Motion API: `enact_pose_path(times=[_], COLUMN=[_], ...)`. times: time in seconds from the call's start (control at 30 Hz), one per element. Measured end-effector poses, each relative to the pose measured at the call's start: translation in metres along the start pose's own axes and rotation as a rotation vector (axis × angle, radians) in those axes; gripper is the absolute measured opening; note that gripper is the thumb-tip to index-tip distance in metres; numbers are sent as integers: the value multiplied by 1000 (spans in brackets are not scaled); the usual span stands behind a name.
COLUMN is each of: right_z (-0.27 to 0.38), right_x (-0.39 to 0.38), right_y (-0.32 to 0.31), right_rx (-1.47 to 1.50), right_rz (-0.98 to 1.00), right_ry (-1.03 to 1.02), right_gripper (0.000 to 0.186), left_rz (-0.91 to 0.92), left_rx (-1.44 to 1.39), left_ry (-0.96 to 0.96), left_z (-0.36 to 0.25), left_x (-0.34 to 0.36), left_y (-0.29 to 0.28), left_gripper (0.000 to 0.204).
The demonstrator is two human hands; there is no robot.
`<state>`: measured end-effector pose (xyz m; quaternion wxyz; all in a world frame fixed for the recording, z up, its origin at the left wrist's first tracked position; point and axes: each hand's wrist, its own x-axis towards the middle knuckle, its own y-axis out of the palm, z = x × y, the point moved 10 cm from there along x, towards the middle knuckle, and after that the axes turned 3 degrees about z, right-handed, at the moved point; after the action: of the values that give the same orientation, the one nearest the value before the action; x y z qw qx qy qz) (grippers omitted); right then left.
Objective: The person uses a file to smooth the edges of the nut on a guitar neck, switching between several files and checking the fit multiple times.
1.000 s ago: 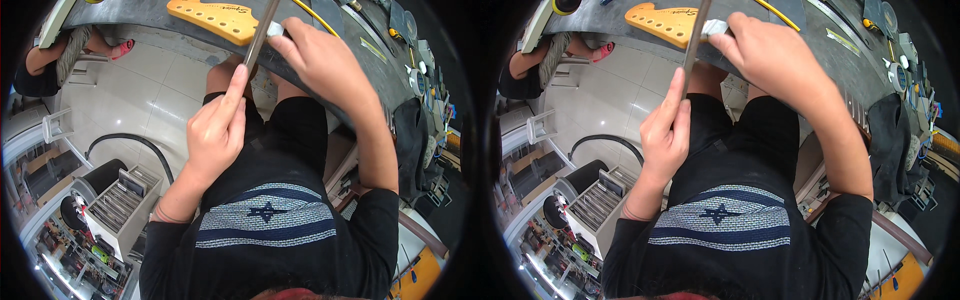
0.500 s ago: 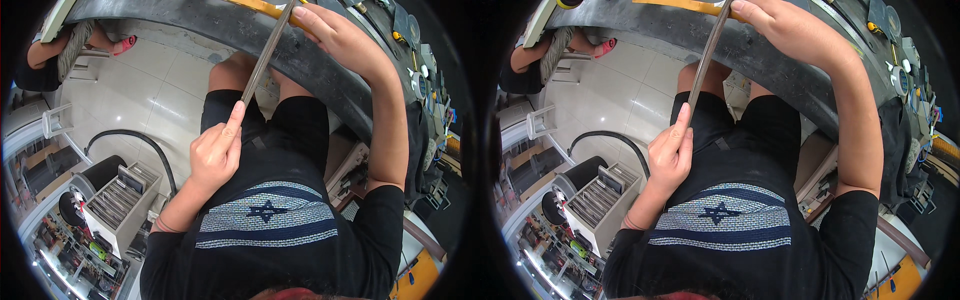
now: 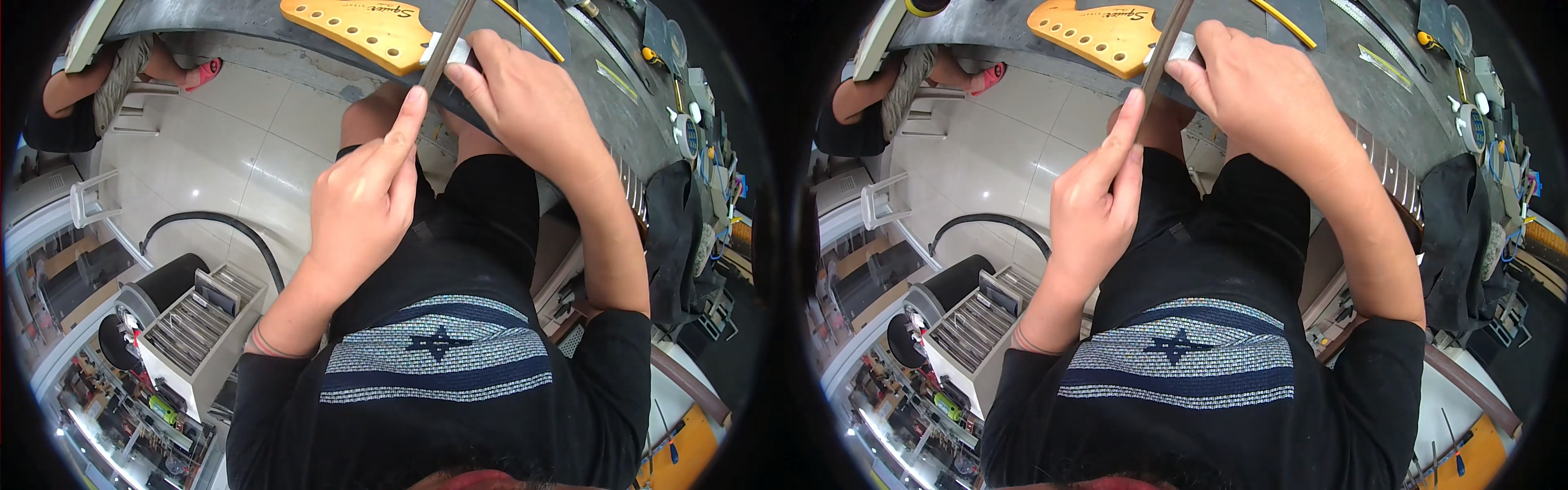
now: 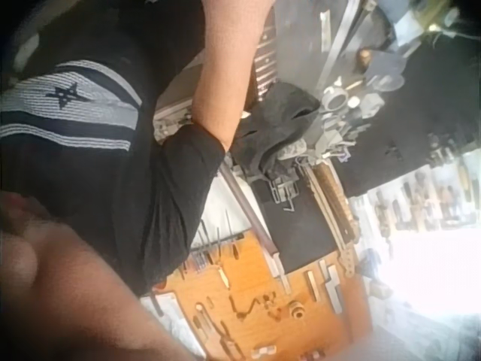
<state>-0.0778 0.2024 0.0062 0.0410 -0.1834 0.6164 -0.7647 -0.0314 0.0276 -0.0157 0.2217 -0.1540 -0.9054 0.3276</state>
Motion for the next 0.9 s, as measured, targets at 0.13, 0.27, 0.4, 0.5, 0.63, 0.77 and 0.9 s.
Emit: enact_pose_path(times=[0.13,0.27,0.4,0.5,0.63,0.77,0.9], right_z=[1,-19,-46,-58,-45,-53,-47], right_x=[-3,14,30,33,33,35,28], right_y=[2,-12,-15,-5,-24,-9,-11], right_rx=[-13,215,494,586,533,493,399], right_rz=[-37,103,410,490,532,462,389], right_ry=[-20,37,208,294,294,236,222], right_gripper=[44,43,52,55,56,55,54], left_rz=[-20,-146,-114,-128,-91,-86,-75], left_rx=[-17,-97,-79,-40,-23,6,13], left_ry=[23,69,52,86,83,81,78], left_z=[1,2,9,11,14,16,13], left_x=[10,-11,-44,-58,-65,-69,-64], left_y=[1,-13,-12,-8,-1,1,1], left_gripper=[69,67,69,71,72,73,73])
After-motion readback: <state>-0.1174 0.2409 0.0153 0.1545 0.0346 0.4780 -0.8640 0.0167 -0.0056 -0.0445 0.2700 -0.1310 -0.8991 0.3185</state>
